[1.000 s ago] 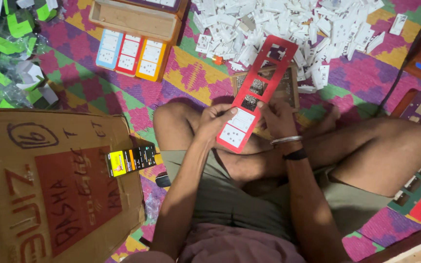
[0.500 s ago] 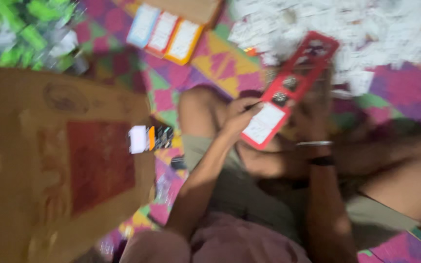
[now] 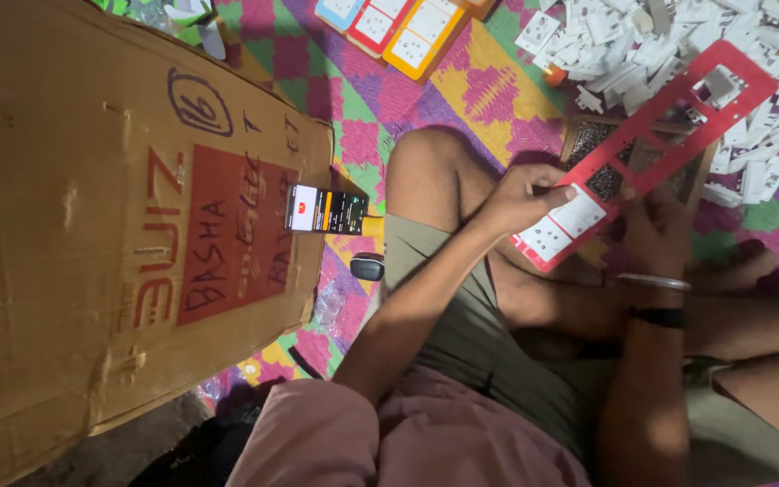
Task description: The person sits on a patterned mat and places white domino tiles one by one into the slots of colored plastic racks. They handle purple, blue, and red racks, picking tiles from a large pile and arranging them in the holders.
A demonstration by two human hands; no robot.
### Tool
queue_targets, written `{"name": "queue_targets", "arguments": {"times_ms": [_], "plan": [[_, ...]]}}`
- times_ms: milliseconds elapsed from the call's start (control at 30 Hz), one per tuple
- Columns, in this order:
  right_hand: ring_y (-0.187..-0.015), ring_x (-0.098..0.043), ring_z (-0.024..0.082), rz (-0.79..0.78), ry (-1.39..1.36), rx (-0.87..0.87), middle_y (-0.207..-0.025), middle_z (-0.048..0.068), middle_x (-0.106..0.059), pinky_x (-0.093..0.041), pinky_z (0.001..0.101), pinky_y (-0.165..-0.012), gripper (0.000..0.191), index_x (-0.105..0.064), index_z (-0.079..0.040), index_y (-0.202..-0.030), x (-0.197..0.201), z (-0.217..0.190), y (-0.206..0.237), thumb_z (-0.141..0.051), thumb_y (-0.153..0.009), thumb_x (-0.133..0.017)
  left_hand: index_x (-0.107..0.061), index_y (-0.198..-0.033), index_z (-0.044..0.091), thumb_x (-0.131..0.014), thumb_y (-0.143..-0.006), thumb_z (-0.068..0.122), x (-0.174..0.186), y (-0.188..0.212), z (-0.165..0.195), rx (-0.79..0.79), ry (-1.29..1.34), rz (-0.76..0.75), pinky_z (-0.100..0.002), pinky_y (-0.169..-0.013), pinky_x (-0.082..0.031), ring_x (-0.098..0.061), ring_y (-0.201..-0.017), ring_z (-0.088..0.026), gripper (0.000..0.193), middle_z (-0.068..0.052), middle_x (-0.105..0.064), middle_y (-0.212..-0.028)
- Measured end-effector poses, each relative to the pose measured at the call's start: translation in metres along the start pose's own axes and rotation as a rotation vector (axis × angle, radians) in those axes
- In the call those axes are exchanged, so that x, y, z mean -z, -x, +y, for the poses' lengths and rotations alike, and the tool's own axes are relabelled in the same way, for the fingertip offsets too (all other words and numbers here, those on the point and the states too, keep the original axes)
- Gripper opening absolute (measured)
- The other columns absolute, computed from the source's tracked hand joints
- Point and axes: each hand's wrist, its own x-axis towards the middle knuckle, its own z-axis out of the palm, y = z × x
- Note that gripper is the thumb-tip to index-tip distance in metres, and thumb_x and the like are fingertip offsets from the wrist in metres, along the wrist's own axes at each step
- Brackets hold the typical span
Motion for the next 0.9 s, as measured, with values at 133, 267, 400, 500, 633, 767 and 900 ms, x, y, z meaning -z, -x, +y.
{"name": "queue_targets", "arguments": {"times_ms": [133,267,400,500,633,767,900], "plan": [[-0.07,-0.055,0.006,0.008,-0.106,0.125,-0.087,0.0,-0.063,-0.043,0.0243,-0.061,0.022,-0.065,-0.004,-0.109,-0.007,0.007,-0.003,-0.024,-0.117,-0.063,-0.074,-0.111,-0.006,-0.073,-0.097,0.017,-0.001,0.001,0.009,0.129,0.212,0.006,-0.028,-0.077,-0.059,-0.072,-0.086,-0.013,0.027,-0.01,-0.078,-0.097],[-0.064,-0.056,0.006,0.053,-0.097,0.136,-0.083,0.0,-0.064,-0.043,0.0244,-0.054,0.02,-0.064,-0.005,-0.106,-0.013,0.003,0.001,-0.023,-0.114,-0.062,-0.072,-0.111,-0.005,-0.073,-0.096,0.019,-0.005,0.005,0.016,0.258,0.3,0.051,-0.028,-0.074,-0.058,-0.071,-0.083,-0.013,0.028,-0.009,-0.077,-0.093],[-0.058,-0.051,0.007,0.104,-0.134,0.062,-0.079,0.0,-0.061,-0.038,0.0258,-0.048,0.022,-0.064,-0.004,-0.103,-0.016,-0.001,0.0,-0.023,-0.114,-0.062,-0.073,-0.11,-0.005,-0.073,-0.097,0.019,-0.021,0.009,0.017,0.038,0.166,0.102,-0.026,-0.077,-0.058,-0.07,-0.086,-0.01,0.027,-0.008,-0.077,-0.095],[-0.055,-0.05,0.007,0.1,-0.111,0.024,-0.076,0.0,-0.06,-0.036,0.0261,-0.047,0.025,-0.064,-0.004,-0.102,-0.012,0.001,-0.004,-0.024,-0.114,-0.059,-0.075,-0.109,-0.005,-0.075,-0.097,0.017,-0.032,0.012,0.015,0.071,0.02,0.167,-0.027,-0.07,-0.054,-0.064,-0.079,-0.01,0.026,-0.01,-0.073,-0.088],[-0.069,-0.053,0.004,0.093,-0.129,0.196,-0.086,-0.001,-0.063,-0.041,0.0245,-0.059,0.021,-0.065,-0.003,-0.108,-0.011,0.011,-0.006,-0.021,-0.116,-0.057,-0.074,-0.11,-0.003,-0.071,-0.098,0.016,-0.03,0.009,0.01,0.154,0.036,0.17,-0.026,-0.069,-0.054,-0.067,-0.079,-0.01,0.023,-0.008,-0.076,-0.09],[-0.08,-0.053,0.004,0.134,-0.057,0.26,-0.09,-0.001,-0.063,-0.044,0.0258,-0.068,0.02,-0.062,-0.001,-0.107,-0.014,0.024,-0.006,-0.018,-0.115,-0.059,-0.073,-0.113,-0.004,-0.07,-0.1,0.013,-0.026,0.007,0.003,0.21,0.408,0.112,-0.026,-0.074,-0.057,-0.069,-0.084,-0.01,0.022,-0.007,-0.076,-0.097],[-0.082,-0.048,0.007,0.179,0.078,0.292,-0.086,0.0,-0.056,-0.042,0.0293,-0.071,0.024,-0.058,0.0,-0.098,-0.013,0.032,-0.008,-0.016,-0.116,-0.061,-0.073,-0.113,-0.004,-0.07,-0.099,0.013,-0.029,0.01,-0.002,0.041,0.119,0.138,-0.026,-0.075,-0.057,-0.07,-0.084,-0.01,0.022,-0.007,-0.078,-0.095]]}}
